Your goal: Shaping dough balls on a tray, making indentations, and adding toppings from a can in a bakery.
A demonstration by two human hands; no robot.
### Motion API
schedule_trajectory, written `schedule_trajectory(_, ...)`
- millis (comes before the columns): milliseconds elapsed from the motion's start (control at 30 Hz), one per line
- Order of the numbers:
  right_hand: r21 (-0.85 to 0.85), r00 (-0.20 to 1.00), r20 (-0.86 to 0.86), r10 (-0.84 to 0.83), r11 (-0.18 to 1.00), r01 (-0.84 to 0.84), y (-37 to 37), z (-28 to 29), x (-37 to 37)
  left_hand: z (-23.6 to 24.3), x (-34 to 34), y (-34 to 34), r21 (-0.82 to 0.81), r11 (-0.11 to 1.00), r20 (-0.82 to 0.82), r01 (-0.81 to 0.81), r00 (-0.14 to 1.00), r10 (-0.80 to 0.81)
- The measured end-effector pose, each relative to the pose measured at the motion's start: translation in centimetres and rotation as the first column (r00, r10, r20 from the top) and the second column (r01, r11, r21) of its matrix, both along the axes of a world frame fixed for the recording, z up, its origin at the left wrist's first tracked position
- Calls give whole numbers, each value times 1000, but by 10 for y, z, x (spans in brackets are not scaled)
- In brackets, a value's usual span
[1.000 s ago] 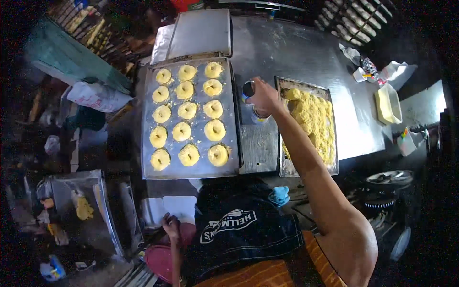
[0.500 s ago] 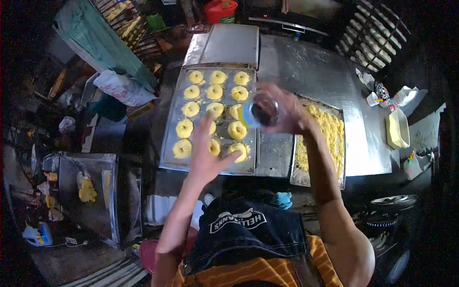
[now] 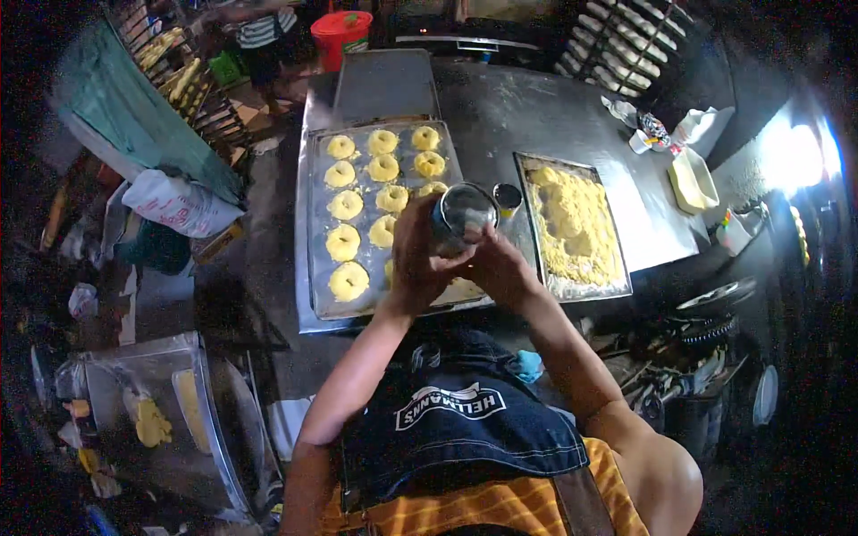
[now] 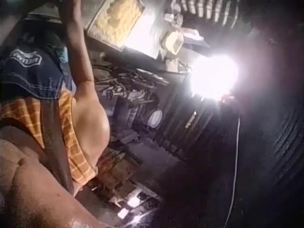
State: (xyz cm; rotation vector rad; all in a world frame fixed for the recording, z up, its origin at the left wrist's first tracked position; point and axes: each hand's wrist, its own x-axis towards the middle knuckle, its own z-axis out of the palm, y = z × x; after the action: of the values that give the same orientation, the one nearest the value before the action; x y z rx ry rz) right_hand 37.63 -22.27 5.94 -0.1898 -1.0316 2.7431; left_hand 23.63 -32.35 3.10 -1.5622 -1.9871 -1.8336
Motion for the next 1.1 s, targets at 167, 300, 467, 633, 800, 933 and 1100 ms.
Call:
schedule_trajectory(167, 216, 931, 145, -336, 929, 302, 53, -29, -48, 16, -11, -29, 7, 984, -91, -179, 980, 179)
schedule_trajectory(300, 816, 863, 125, -489, 546, 191, 187, -11, -97, -7, -5, -110, -182, 926, 129, -331, 926, 356)
schedule_trajectory(467, 980, 788, -94, -609, -194, -33, 285, -42, -172, -106, 39, -224, -359, 654, 324, -666, 568, 756)
schedule_trajectory(633, 870, 796, -258, -548, -491, -56, 261, -25, -206, -272, 118, -320, -654, 340, 102, -676, 366, 925)
schedule_trajectory(800, 832, 824, -279, -493, -552, -49, 265, -22, -208, -286, 117, -197, -680, 430, 359, -594, 241, 902)
schedule_trajectory(933, 814, 858, -311, -408, -581, 18, 260, -13, -206, -302, 118, -222, -676, 498, 546, -543, 84, 834)
schedule_trajectory(1100, 772, 847, -373, -378, -633, 58, 250, -3, -205, -335, 116, -218, -619, 605, 740, -501, -116, 662)
